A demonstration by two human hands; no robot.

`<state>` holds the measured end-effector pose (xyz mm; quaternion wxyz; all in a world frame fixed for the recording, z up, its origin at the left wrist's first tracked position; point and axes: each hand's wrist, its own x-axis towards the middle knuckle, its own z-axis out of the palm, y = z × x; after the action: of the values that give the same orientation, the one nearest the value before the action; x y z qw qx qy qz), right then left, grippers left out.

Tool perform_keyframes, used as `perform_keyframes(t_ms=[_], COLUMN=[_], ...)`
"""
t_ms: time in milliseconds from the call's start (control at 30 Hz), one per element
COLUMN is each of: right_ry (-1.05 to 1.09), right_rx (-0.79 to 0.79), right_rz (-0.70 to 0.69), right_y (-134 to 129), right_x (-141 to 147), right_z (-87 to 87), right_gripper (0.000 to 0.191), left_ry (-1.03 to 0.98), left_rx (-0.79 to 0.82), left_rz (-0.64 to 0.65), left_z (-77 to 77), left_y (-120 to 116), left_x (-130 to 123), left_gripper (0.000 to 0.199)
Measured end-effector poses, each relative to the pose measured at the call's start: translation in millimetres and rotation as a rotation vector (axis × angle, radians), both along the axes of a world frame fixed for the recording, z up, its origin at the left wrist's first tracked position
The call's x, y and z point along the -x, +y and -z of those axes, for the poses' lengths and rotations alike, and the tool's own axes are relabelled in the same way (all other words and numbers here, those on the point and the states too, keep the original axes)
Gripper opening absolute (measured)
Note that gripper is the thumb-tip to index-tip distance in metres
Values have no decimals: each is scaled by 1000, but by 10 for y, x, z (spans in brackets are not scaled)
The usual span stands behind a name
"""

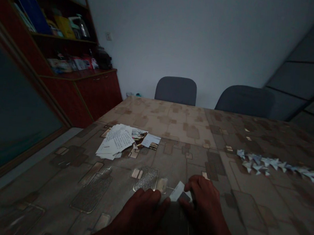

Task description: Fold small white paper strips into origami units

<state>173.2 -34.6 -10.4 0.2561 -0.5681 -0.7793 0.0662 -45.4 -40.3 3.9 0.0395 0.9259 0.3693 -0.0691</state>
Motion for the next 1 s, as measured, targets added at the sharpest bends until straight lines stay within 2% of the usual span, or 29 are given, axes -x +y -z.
perform_keyframes(t_ms=[133,267,300,367,433,500,567,733,900,1000], right_ry=[31,55,54,46,3,-66,-92,-118,-135,-130], right_rx=[-7,-20,-26,-3,27,43,39,68,44,-9], right_rz=[97,92,66,-23,-183,-305,-328,-318,-314,-298], right_y=[-57,-85,-82,-64,-29,16,57,86,71,83], right_x=[-254,-464,-487,-481,-417,-329,-258,-226,-220,-190], right_z=[82,68,40,-43,-145,-233,-283,-275,-257,-258], right_gripper=[14,13,15,21,28,32,31,27,22,17], left_ry=[6,-31,-48,-102,-176,-218,-212,-207,-233,-250], left_rx=[21,5,18,30,-5,-63,-87,-164,-222,-215], left_rz=[8,-23,-13,-5,25,40,72,157,167,160], left_z=[-24,-104,-130,-183,-225,-250,-252,-177,-87,-90], left_y=[-8,20,43,114,207,301,376,425,409,432], left_x=[1,-31,-51,-110,-183,-252,-300,-335,-322,-310], left_gripper=[62,57,51,24,9,9,14,5,8,7])
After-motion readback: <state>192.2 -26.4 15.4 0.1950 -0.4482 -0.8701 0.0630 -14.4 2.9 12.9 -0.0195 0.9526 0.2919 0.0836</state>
